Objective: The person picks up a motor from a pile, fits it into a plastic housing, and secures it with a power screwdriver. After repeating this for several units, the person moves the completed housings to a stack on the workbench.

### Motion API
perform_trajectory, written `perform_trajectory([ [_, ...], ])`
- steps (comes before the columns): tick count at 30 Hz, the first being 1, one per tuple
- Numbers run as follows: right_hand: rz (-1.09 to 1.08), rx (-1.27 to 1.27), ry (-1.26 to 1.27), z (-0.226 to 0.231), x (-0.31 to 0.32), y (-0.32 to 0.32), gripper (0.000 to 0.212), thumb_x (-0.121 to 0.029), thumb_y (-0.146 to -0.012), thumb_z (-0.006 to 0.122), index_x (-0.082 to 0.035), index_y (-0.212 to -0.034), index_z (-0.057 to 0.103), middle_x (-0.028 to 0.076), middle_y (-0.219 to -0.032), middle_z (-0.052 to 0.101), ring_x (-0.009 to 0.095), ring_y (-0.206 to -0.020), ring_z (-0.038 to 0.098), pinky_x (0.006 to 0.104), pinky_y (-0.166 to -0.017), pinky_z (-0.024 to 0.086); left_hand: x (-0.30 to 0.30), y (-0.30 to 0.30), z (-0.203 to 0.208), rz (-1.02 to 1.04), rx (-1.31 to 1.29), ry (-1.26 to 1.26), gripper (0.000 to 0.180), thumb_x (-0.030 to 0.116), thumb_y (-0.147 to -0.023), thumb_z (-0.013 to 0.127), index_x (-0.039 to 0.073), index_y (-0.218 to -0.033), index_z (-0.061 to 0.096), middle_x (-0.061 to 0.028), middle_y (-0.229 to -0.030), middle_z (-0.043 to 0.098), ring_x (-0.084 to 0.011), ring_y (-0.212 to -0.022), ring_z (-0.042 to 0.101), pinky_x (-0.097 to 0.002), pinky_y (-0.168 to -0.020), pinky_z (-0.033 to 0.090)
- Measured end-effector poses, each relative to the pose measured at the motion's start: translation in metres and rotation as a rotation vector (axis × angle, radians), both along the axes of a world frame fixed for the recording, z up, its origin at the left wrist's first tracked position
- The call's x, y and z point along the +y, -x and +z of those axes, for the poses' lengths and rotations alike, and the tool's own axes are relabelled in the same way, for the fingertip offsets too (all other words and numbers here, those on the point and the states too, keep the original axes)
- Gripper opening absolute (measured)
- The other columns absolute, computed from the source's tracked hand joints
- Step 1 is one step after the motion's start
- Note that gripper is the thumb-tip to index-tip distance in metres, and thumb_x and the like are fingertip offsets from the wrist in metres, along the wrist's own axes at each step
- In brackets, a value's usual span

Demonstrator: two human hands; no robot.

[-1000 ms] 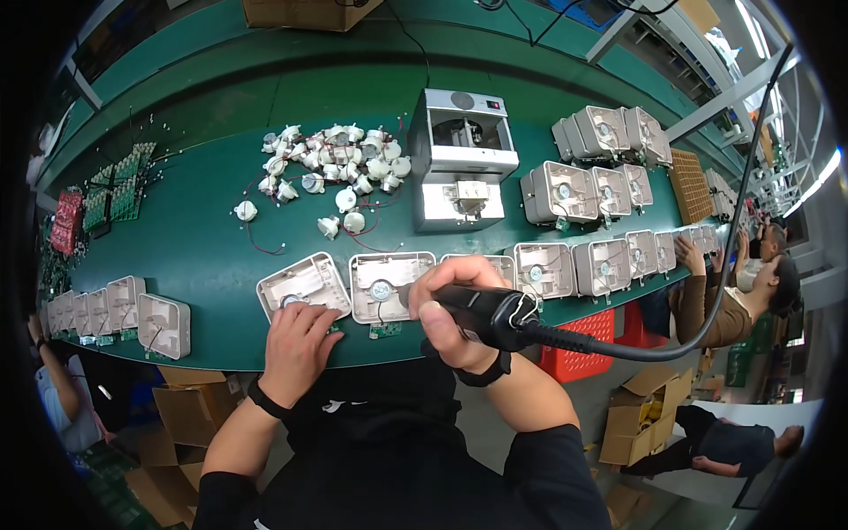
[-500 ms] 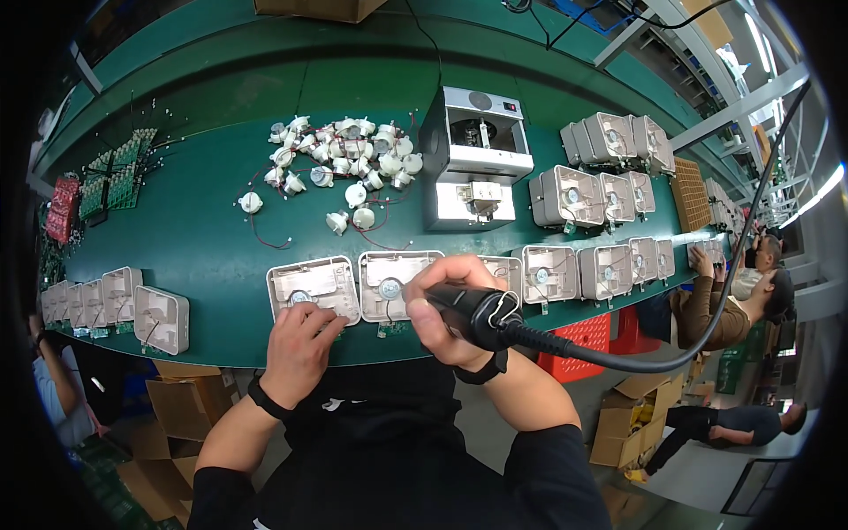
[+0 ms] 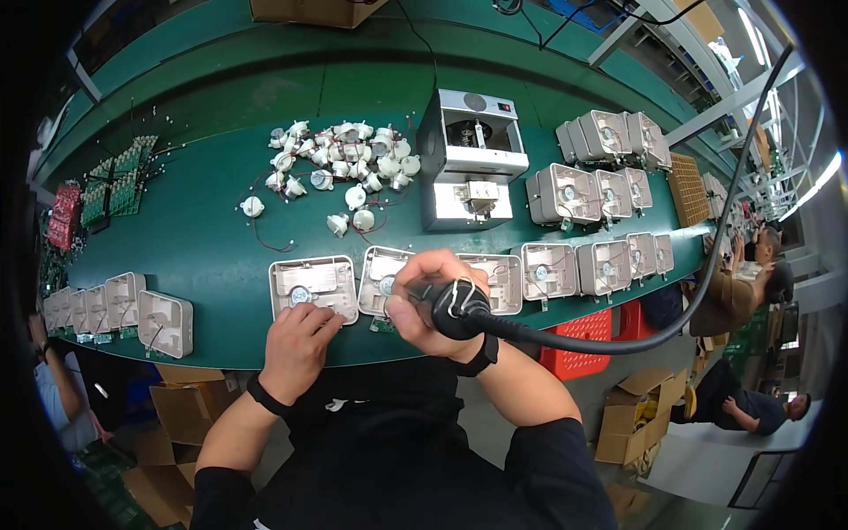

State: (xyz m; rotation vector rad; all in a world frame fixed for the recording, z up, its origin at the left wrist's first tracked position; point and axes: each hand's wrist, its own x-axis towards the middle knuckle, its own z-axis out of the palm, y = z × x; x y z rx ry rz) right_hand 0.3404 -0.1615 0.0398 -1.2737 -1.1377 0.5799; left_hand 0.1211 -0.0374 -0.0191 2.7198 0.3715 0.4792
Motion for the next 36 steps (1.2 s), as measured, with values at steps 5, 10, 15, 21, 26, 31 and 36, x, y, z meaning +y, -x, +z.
perform_trajectory([
  [5,0.052,0.047,0.017,0.011,-0.001,-0.005,0.027,-0.01,-0.089,0.069,-0.002,-0.106,0.049,0.009,-0.077,0.059,0.016,-0.068,0.057,0.0334,-0.067,0.052,-0.003,-0.003,0.003,0.032,-0.017,0.005,0.031,0.002,-0.076,0.064,0.008,-0.105,0.071,-0.0027,-0.099,0.066,-0.0229,-0.094,0.061,-0.0368,-0.08,0.048],
  [10,-0.159,0.254,-0.334,0.05,-0.002,-0.023,0.023,-0.016,-0.093,0.064,-0.002,-0.105,0.051,0.008,-0.076,0.057,0.016,-0.063,0.053,0.0334,-0.059,0.049,0.004,-0.002,0.003,0.07,-0.071,-0.036,0.03,0.002,-0.074,0.065,0.007,-0.102,0.072,-0.0028,-0.097,0.067,-0.0228,-0.091,0.061,-0.0364,-0.076,0.049],
  [15,-0.432,0.068,-0.36,0.077,0.011,-0.077,0.016,-0.014,-0.095,0.062,-0.001,-0.101,0.054,0.008,-0.075,0.056,0.017,-0.061,0.054,0.0318,-0.057,0.048,0.014,-0.008,0.008,0.042,-0.075,-0.082,0.027,0.003,-0.074,0.065,0.007,-0.1,0.072,-0.003,-0.095,0.068,-0.023,-0.089,0.061,-0.0364,-0.075,0.049],
  [21,-0.481,0.01,-0.31,0.063,0.024,-0.111,0.014,-0.013,-0.095,0.062,0.0,-0.098,0.055,0.008,-0.072,0.056,0.018,-0.06,0.056,0.0316,-0.056,0.048,0.001,-0.013,0.003,-0.007,-0.081,-0.069,0.026,0.001,-0.074,0.066,0.007,-0.099,0.073,-0.0026,-0.094,0.067,-0.0232,-0.089,0.062,-0.0371,-0.076,0.05],
  [26,-0.477,0.114,-0.211,0.06,0.023,-0.097,0.015,-0.012,-0.094,0.063,0.001,-0.097,0.055,0.008,-0.072,0.056,0.018,-0.059,0.056,0.0315,-0.056,0.048,-0.007,-0.01,0.004,0.018,-0.067,-0.04,0.026,0.001,-0.075,0.066,0.007,-0.099,0.073,-0.0024,-0.093,0.067,-0.023,-0.089,0.062,-0.0373,-0.076,0.05],
  [31,-0.415,0.013,-0.358,0.068,0.014,-0.083,0.016,-0.012,-0.094,0.065,0.001,-0.098,0.056,0.008,-0.073,0.057,0.019,-0.058,0.056,0.0312,-0.055,0.048,-0.012,-0.004,0.001,-0.011,-0.031,-0.04,0.026,0.006,-0.076,0.064,0.006,-0.101,0.072,-0.0032,-0.099,0.068,-0.0219,-0.091,0.061,-0.0355,-0.078,0.05],
  [36,-0.503,0.016,-0.302,0.069,0.032,-0.111,0.017,-0.015,-0.095,0.064,-0.001,-0.096,0.055,0.007,-0.073,0.055,0.018,-0.059,0.054,0.0312,-0.056,0.048,-0.017,-0.003,0.0,-0.029,-0.044,-0.041,0.026,0.007,-0.076,0.063,0.006,-0.101,0.071,-0.0031,-0.099,0.067,-0.0218,-0.092,0.061,-0.035,-0.079,0.05],
])
